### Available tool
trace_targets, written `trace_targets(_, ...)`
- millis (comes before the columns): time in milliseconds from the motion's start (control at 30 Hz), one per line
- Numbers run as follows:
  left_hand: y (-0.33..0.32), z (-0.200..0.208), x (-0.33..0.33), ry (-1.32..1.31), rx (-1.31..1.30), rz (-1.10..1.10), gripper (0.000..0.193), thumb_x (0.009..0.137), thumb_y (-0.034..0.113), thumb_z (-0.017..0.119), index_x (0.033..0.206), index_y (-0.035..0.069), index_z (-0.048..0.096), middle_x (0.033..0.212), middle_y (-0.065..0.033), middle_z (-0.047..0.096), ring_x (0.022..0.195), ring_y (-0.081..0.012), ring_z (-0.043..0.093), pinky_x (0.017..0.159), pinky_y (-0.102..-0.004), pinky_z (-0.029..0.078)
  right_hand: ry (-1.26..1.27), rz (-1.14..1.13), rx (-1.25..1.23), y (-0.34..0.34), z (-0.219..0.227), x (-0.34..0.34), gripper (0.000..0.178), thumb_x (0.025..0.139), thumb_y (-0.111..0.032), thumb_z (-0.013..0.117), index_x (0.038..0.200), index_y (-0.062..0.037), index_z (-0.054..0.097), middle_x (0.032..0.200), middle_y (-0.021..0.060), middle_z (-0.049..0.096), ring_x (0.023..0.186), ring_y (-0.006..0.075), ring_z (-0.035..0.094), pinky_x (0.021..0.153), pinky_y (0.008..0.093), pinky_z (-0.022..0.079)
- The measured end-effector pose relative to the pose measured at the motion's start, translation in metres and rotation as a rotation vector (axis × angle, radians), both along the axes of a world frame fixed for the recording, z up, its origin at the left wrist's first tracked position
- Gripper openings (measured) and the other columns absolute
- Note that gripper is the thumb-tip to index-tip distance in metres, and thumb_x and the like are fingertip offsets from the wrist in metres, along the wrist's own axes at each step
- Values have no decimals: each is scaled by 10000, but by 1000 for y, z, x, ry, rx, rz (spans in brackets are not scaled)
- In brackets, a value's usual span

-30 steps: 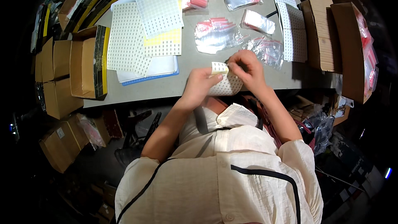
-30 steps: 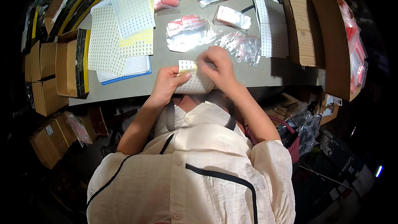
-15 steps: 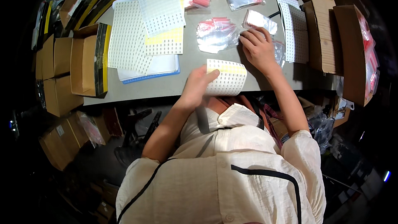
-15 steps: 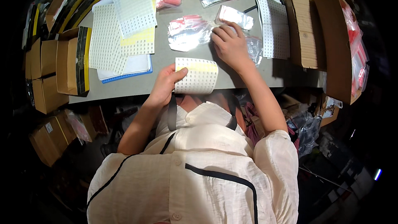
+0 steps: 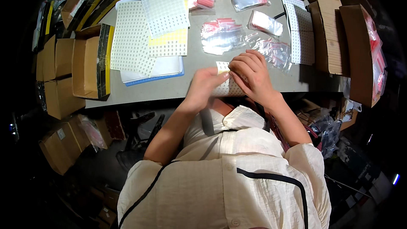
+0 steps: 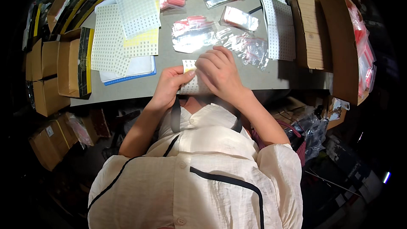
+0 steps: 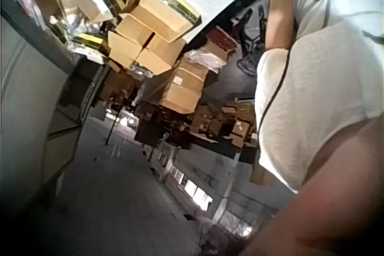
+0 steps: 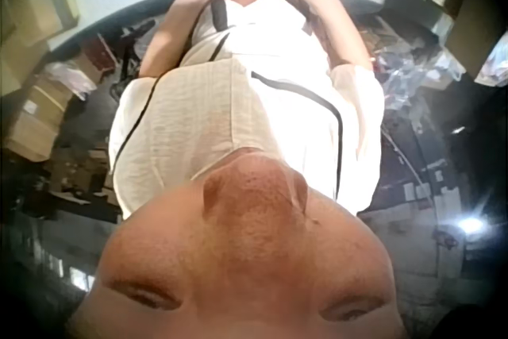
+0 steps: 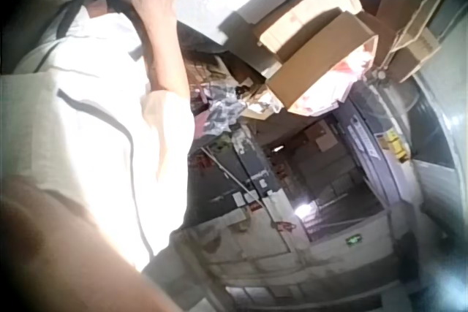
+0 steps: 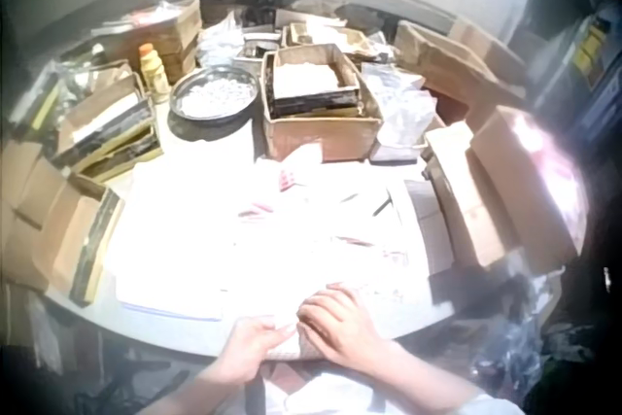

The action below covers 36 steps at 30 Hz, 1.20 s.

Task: The person peels small circular stickers from a sheet and places them into small clear plastic bags. They handle multiple sticker sheets and bags, organizing them on a cluttered table filled with cardboard boxes and other packaging materials.

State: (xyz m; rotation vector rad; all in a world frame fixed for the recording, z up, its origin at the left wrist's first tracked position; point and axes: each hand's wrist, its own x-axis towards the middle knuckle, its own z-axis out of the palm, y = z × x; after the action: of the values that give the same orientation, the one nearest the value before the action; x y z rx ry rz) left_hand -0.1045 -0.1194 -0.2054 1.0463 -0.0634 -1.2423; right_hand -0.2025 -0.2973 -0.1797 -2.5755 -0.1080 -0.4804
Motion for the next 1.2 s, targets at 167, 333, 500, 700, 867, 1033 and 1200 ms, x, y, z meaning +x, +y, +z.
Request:
trace_targets(167,2,-1,-2,-130,23,-84,222,1016,93,610,1143,-59,709,1016,-65,737,880,-84,653,785,-261,527,10,38,75,-3,3,-2,197,830,-76,721,1015,-40,666,1020,84,666,1044,269,633,1048,462,419)
trace_targets(333,3,-14,-2,-303,56,-158,235,1025,96,595,1161,-62,703,1028,-59,733,886,-84,647,797,-261,525,19,15,170,-8,-4,-1,120,836,-90,711,943,-44,680,952,78,680,986,256,644,1022,423,434)
trace_targets(500,2,-10,-4,-159,88,-159,255,1025,95,581,1185,-73,687,1071,-109,741,930,-136,688,846,-283,544,-20,-265,329,-27,-31,5,67,856,-76,713,895,-33,679,903,96,677,891,282,634,868,365,475)
trace_targets(700,2,-10,-6,-53,84,-130,305,1020,107,580,1255,-77,640,1140,-142,730,1003,-176,698,905,-315,542,-152,-209,-203,-69,-46,46,183,782,-96,735,938,-72,641,949,71,650,965,279,625,964,428,455)
trace_targets(867,0,-11,-6,1,52,-60,330,1033,123,566,1302,-66,596,1171,-141,719,1037,-174,690,923,-320,537,-86,-118,-381,-70,-61,54,249,765,-65,733,1001,-73,654,1050,55,678,1071,250,639,1036,435,455)
trace_targets(1033,4,-14,-3,-13,96,9,327,1036,130,567,1289,-73,605,1150,-139,721,997,-170,696,894,-313,548,17,-128,-465,-79,-37,18,308,748,-70,722,1051,-89,672,1129,74,672,1158,266,603,1083,479,410)
trace_targets(1200,0,-10,-2,-66,96,18,270,1020,113,566,1180,-74,676,1067,-107,723,936,-149,677,846,-313,548,59,-171,-184,-50,-6,-5,351,771,-60,690,1121,-64,675,1157,116,669,1176,309,589,1100,500,390)
